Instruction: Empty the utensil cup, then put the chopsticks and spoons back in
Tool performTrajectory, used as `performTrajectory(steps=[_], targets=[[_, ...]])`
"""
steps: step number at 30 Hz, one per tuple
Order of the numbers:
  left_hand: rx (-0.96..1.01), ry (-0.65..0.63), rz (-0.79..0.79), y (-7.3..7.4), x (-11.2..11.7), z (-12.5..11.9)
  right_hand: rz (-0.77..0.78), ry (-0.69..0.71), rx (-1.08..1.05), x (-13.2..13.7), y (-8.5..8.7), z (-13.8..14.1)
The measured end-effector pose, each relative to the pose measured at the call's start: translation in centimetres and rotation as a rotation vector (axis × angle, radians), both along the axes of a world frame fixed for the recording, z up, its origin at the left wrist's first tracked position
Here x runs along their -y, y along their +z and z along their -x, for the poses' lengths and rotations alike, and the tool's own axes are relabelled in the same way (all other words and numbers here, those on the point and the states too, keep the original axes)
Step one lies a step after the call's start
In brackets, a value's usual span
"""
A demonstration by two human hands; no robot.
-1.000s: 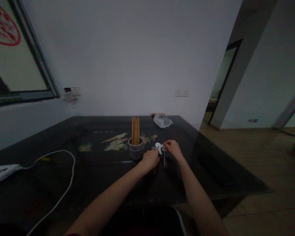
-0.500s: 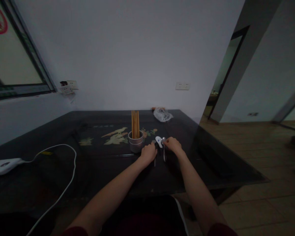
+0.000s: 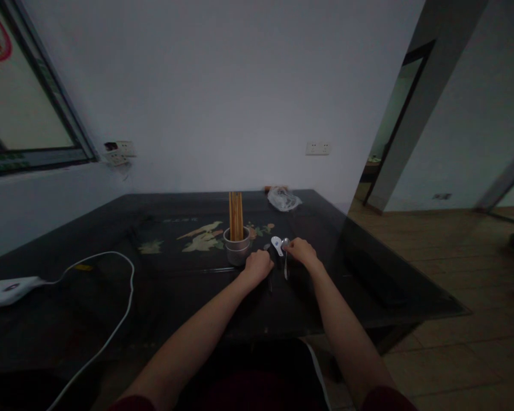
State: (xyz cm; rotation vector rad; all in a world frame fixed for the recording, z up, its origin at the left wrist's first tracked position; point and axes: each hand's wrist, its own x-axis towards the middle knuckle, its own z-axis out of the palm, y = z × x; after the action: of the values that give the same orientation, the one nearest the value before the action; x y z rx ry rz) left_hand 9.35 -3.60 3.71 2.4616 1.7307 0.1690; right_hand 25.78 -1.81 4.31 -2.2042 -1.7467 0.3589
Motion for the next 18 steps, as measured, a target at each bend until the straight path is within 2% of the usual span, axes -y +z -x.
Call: performTrajectory(steps=[6,13,18], targets=[[0.022,-0.016,-0.003,0.5,0.4,0.3,0.014,0.002,0.003,0.1,0.3,-0.1],[0.069,-0.022,-0.032,1.2,0.6,0.4,-0.056,-0.027,-0.009,0.0,0.4,-0.6],[0.232,-0.069,-0.047,2.5,1.1,0.3,-0.125,-0.063,-0.034,0.1,0.7,-0.7]])
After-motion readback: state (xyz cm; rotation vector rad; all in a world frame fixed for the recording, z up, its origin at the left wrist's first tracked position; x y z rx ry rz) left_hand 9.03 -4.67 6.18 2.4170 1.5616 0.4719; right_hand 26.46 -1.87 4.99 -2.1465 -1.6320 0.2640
